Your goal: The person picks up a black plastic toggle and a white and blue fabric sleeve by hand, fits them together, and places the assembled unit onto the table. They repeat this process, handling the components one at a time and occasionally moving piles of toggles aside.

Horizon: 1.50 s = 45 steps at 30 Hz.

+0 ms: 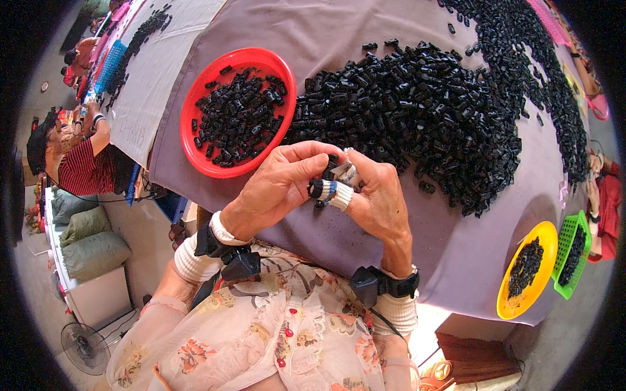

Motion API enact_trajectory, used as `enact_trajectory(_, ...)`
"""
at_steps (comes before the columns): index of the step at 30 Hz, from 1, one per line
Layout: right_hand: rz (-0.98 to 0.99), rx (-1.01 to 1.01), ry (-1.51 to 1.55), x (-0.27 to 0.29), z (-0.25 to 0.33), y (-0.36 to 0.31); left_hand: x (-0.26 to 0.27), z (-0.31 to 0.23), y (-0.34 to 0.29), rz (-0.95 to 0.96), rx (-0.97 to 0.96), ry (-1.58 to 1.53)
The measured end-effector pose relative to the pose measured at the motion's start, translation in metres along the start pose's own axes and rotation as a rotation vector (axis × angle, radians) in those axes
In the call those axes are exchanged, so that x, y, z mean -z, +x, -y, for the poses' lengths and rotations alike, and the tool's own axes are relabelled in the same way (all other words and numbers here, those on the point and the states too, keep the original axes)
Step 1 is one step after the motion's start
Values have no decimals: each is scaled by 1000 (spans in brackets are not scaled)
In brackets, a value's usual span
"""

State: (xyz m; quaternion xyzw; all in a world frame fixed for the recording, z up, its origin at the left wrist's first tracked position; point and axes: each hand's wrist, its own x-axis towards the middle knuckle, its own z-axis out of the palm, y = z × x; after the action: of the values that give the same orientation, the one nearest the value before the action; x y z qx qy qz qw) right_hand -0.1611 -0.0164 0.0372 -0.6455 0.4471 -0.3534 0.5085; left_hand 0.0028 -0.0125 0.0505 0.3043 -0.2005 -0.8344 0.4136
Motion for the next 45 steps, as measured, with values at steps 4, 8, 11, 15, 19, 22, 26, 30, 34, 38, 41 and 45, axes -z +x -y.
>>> enact_trajectory(4,-65,-62,57,-2,-2,0,-2,-1,0,-21,7,-20)
enact_trajectory(8,-91,-82,274,-2,-5,1,-5,-2,2,13,-32,-7)
enact_trajectory(11,-74,-118,291,-2,0,2,-3,-6,0,-8,-68,-11)
enact_trajectory(15,-92,-169,353,-2,2,1,-1,-2,2,-6,-98,4)
enact_trajectory(19,-128,-159,483,-7,-2,-2,1,2,5,25,-107,-91)
enact_trajectory(22,-154,-161,519,-11,-4,-1,2,-2,1,-20,-108,-52)
enact_trajectory(26,-180,-150,502,-15,-6,1,7,1,2,17,-137,-69)
enact_trajectory(30,-223,-145,522,-16,-3,2,0,-1,0,45,-142,-81)
enact_trajectory(34,-211,-166,561,-18,-4,3,3,-4,-3,67,-137,-47)
enact_trajectory(38,-203,-177,584,-17,-8,3,3,-4,-3,67,-115,-30)
enact_trajectory(41,-202,-184,601,-19,-7,2,2,-5,-5,72,-91,-89)
enact_trajectory(45,-179,-180,601,-17,-11,1,0,-3,-4,82,-87,-85)
